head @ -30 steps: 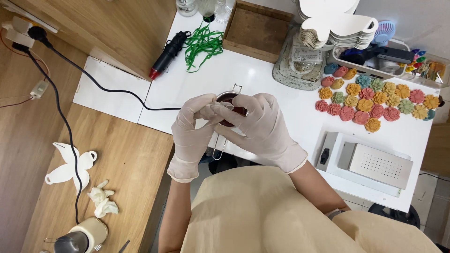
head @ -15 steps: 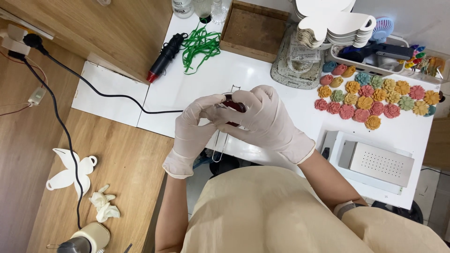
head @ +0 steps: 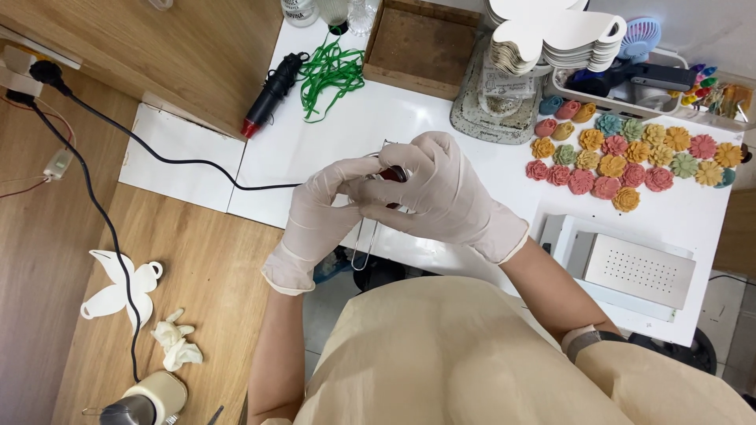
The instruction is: The recorder prepares wax shapes by dipping them into a colored liquid and then organizing them on a tray.
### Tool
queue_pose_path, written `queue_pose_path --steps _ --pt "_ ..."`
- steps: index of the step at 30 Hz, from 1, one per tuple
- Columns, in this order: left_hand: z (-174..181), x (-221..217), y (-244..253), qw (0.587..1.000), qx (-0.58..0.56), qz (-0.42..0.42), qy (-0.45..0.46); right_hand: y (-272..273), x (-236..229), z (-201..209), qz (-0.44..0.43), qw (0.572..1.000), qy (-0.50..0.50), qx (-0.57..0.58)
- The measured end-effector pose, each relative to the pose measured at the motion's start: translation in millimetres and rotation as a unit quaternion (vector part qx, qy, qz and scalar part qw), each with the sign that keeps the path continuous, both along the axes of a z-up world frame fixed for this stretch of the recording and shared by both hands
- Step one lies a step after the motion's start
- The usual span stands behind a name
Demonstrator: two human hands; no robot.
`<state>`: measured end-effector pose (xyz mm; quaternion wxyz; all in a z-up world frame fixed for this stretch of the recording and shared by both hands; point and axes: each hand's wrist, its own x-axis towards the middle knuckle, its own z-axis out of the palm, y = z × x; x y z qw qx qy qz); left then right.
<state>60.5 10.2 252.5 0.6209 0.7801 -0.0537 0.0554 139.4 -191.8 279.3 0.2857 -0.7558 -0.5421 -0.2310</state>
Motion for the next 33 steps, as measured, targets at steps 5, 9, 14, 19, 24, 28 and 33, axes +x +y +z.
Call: queue_pose_path --steps 5,9,14,19,24,28,33 --pt "12 4 -4 0.998 0.026 0.007 0.049 -5 0 -1 0.014 1.0 -0.001 -0.002" --pt "16 4 -4 0.999 0.032 -0.008 -0.021 -9 1 0 0.034 0.991 0.126 0.036" --pt "19 5 0 0.996 0.079 0.005 -0.039 -12 3 8 0.045 0.988 0.141 0.038" --pt "22 4 -2 0.993 0.099 -0.016 -0.063 -5 0 7 0.053 0.985 0.166 -0.017" --pt "11 10 -3 0.984 0.178 -0.019 -0.013 -3 3 -12 0.029 0.989 0.141 -0.013" --pt "8 12 -7 0.963 0.267 -0.008 0.038 -6 13 -46 0.026 0.955 0.295 -0.02" --pt "-47 12 -5 0.961 0.269 0.039 0.061 -8 15 -86 -0.03 0.89 0.454 -0.028"
